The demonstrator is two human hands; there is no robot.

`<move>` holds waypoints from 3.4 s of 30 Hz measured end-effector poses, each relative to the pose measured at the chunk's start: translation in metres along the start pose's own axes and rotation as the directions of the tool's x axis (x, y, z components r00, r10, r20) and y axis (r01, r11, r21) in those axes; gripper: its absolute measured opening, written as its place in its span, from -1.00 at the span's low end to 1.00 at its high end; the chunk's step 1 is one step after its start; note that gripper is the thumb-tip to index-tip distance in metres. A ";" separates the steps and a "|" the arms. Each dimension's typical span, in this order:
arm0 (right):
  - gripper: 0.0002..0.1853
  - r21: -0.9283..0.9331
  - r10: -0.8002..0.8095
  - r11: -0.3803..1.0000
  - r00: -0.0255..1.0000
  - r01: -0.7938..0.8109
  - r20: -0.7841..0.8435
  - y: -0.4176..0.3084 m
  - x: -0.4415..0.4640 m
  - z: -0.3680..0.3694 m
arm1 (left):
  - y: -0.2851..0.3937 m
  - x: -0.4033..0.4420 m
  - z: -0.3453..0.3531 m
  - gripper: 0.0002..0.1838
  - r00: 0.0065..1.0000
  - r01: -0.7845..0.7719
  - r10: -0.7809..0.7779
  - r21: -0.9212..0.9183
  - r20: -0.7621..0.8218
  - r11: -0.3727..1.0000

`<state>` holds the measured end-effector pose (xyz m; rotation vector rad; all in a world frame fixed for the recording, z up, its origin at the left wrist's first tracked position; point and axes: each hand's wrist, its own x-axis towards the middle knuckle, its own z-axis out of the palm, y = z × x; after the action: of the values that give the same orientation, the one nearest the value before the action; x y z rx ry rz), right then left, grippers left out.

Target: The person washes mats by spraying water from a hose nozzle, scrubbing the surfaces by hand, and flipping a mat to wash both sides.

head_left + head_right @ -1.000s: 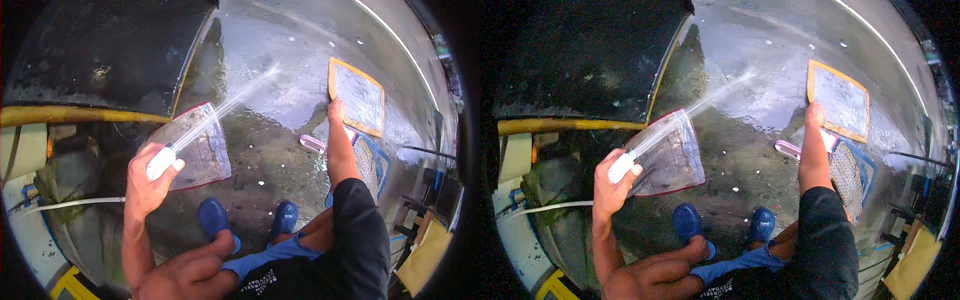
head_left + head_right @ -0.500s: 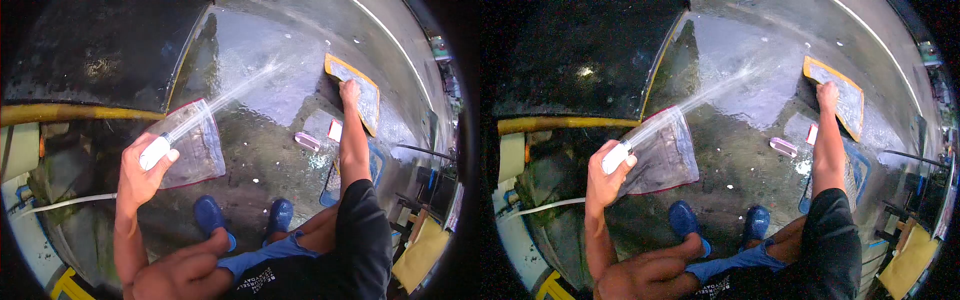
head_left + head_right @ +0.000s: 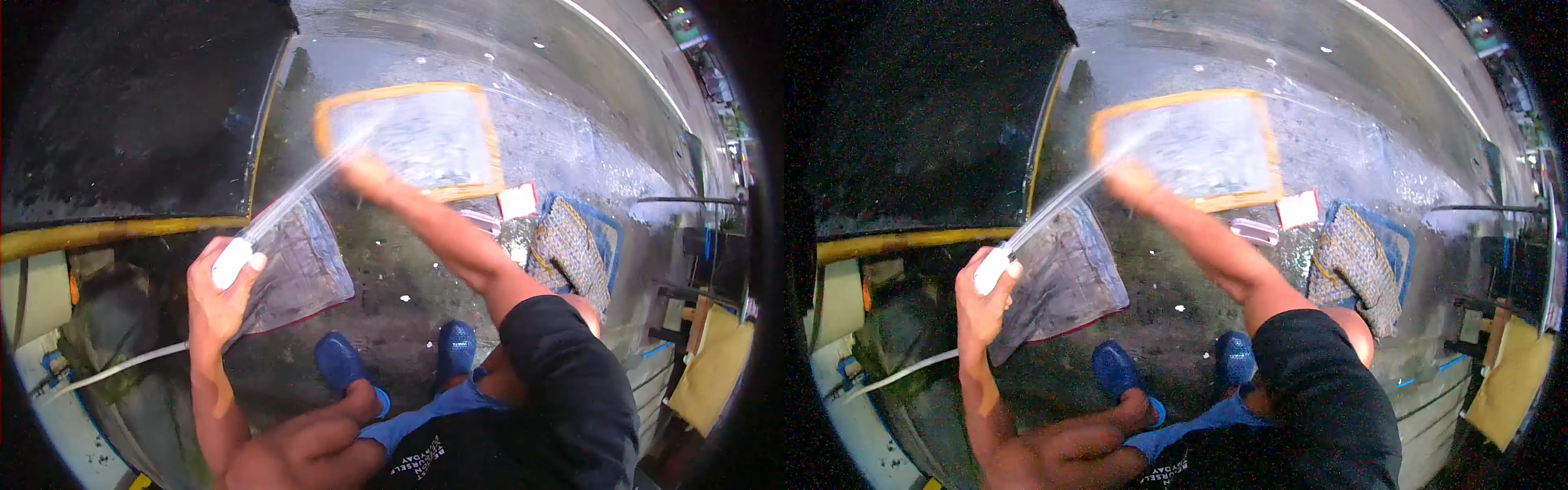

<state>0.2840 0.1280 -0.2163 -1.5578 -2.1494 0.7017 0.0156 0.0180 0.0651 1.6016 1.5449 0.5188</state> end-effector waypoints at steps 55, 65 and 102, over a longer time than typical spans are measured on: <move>-0.37 -0.188 0.861 0.425 0.459 -0.886 -0.219 0.118 -0.306 -0.077 | -0.005 0.001 0.040 -0.74 0.931 -0.320 0.310 0.022 0.194 0.947; -0.59 0.199 0.669 0.701 0.536 -0.685 -0.515 0.092 -0.212 -0.042 | 0.013 -0.020 0.040 -0.73 0.926 -0.285 0.260 0.053 0.272 0.957; -0.60 -0.047 0.481 0.850 0.811 -0.524 -0.334 0.099 -0.085 0.015 | -0.017 0.034 0.053 -0.73 0.980 -0.160 0.142 0.123 0.143 0.979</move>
<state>0.3757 0.0698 -0.2901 -2.1881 -1.5837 0.4187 0.0520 0.0342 0.0132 1.8289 1.3899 0.3872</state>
